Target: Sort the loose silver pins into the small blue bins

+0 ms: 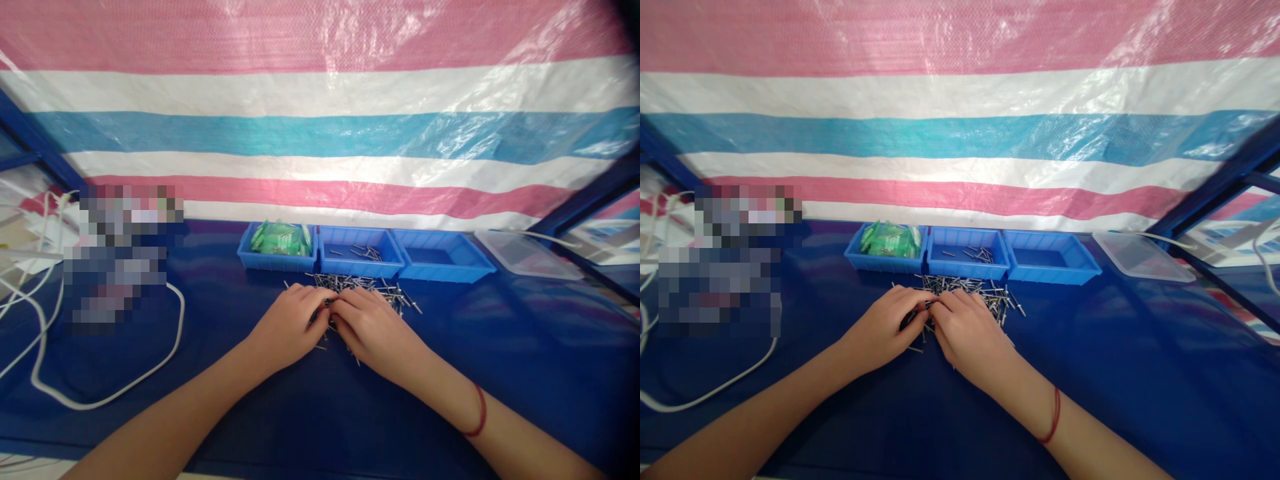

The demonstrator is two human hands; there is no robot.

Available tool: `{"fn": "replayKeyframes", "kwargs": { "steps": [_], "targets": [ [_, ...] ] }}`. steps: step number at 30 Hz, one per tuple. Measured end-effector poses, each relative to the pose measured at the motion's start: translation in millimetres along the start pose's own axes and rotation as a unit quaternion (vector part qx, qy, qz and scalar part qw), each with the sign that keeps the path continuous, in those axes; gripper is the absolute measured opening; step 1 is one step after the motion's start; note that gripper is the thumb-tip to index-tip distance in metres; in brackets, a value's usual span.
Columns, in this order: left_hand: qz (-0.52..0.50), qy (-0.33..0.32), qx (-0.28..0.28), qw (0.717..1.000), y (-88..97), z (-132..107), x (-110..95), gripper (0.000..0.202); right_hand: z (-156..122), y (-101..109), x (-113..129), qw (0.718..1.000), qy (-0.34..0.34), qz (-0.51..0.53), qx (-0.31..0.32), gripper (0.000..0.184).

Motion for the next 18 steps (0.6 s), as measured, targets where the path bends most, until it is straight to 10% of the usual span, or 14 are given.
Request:
{"fn": "replayKeyframes", "kwargs": {
  "steps": [5, 11, 18],
  "targets": [
    [0.066, 0.061, -0.044, 0.995, 9.0, -3.7, -6.9, 0.044, 0.6, 3.3, -2.0, 1.0, -0.015, 0.004, -0.007, 0.009],
    [0.072, 0.045, 0.077, 0.993, -0.4, -12.4, 0.8, 0.108, 1.3, 1.4, -2.0, 1.0, -0.006, 0.03, 0.001, 0.011],
    [0.057, 0.051, 0.121, 0.99, -9.8, -16.5, 8.7, 0.109, 1.6, 1.4, -4.6, 0.998, -0.015, 0.057, -0.012, 0.009]
  ]
}}
Point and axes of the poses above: each hand's wrist, its own z-axis towards the middle knuckle, its own y-axis out of the back of the hand, x = y × z, the point moved 3 cm from there along z, towards the middle knuckle, and after that the axes turned 1 degree about x, right-handed, at the moved point
